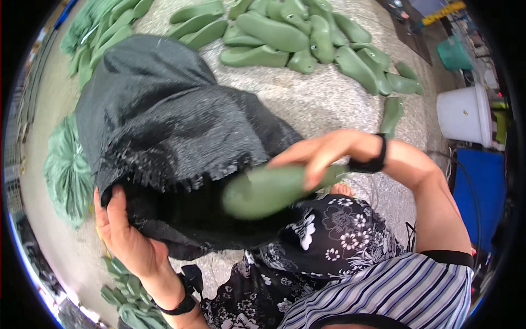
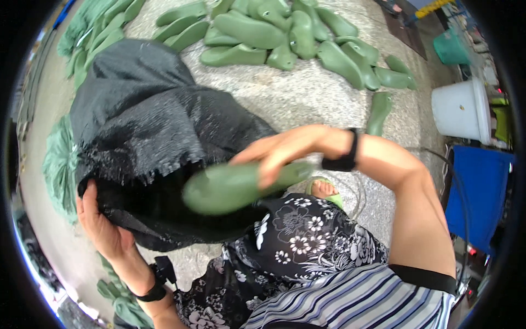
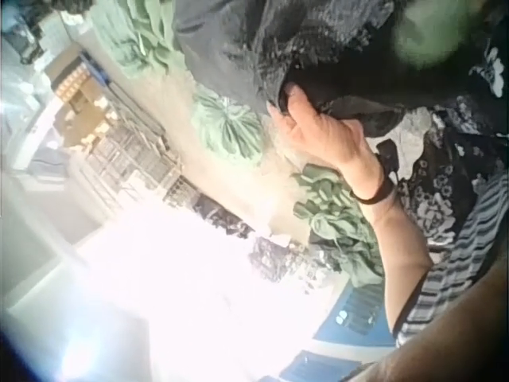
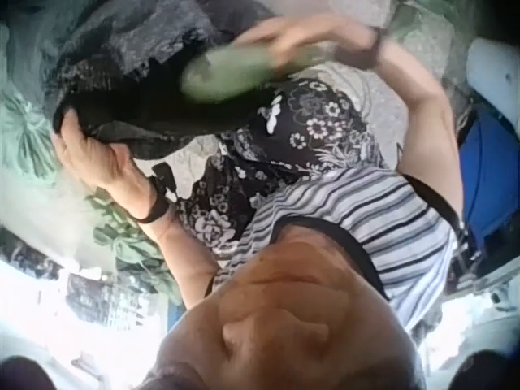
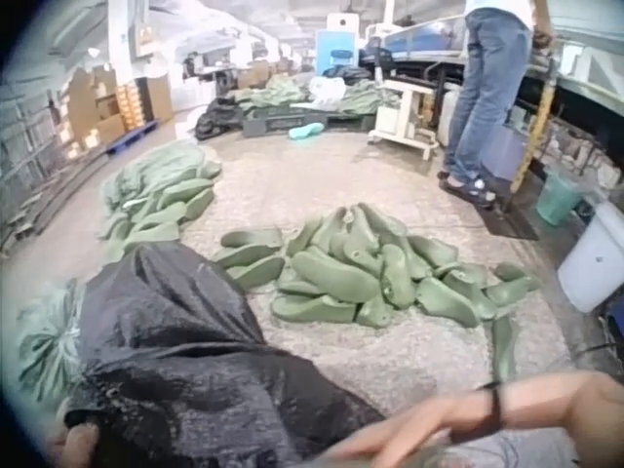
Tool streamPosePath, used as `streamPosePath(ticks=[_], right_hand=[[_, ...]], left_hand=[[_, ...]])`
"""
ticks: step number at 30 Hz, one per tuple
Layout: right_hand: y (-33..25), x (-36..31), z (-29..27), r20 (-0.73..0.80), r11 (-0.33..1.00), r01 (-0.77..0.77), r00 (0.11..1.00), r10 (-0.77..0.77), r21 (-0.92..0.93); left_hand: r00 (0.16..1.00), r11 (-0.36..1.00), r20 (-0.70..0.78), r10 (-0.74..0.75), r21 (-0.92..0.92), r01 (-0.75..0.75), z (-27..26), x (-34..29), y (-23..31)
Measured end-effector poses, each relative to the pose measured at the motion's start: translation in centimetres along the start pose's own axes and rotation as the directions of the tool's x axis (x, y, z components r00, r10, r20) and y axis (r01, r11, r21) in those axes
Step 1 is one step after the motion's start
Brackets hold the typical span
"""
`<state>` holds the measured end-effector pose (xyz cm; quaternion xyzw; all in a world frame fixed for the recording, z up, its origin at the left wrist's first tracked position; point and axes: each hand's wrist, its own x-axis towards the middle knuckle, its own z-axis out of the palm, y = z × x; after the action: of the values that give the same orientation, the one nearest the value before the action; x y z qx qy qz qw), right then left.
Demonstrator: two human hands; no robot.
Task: Sorting green plastic shoe lasts into a large black bag on a factory floor.
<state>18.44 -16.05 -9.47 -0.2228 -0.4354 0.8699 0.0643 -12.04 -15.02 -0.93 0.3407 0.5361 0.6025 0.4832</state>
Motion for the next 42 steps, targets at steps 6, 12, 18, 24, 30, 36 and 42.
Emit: streamPosePath(ticks=[6, 12, 18, 24, 30, 36, 42], right_hand=[[-1.5, 5.4, -1.1, -0.008, 0.858, 0.253, 0.958, -0.287, -0.446], [-0.7, 17.6, -3.2, -0.004, 0.512, 0.532, 0.690, -0.724, -0.675], [6.2, -2.1, -3.4, -0.337, 0.265, -0.224, 0.773, -0.537, -0.938], [22.7, -28.0, -11.7, -0.715, 0.594, -0.744, -0.592, -0.373, 0.306], [24.2, -22.4, -12.6, -0.706, 0.637, -0.697, -0.630, -0.324, 0.329], [12.0, -10.4, -5.5, -0.992, 0.989, 0.098, -0.057, -0.109, -0.114], [-2.8, 2.3, -0.1, -0.395, 0.860, -0.086, 0.908, -0.140, -0.503]], left_hand=[[0.984, 0.996, -0.160, 0.084, 0.049, -0.077, -2.5, -0.4, 1.9], [0.959, 0.987, -0.246, 0.138, 0.111, -0.114, -2.6, 1.0, 0.3], [0.966, 0.947, -0.203, 0.162, 0.307, -0.094, -1.1, 2.0, -2.4], [0.649, 0.069, 0.685, 0.330, 0.669, -0.740, -0.9, 2.8, -4.2], [0.593, 0.029, 0.663, 0.457, 0.655, -0.755, -1.0, 3.4, -3.1], [0.890, 0.703, 0.286, 0.356, 0.545, -0.457, -6.7, 3.6, -2.1], [0.971, 0.980, 0.204, 0.122, -0.183, -0.084, -5.6, 4.7, -2.6]])
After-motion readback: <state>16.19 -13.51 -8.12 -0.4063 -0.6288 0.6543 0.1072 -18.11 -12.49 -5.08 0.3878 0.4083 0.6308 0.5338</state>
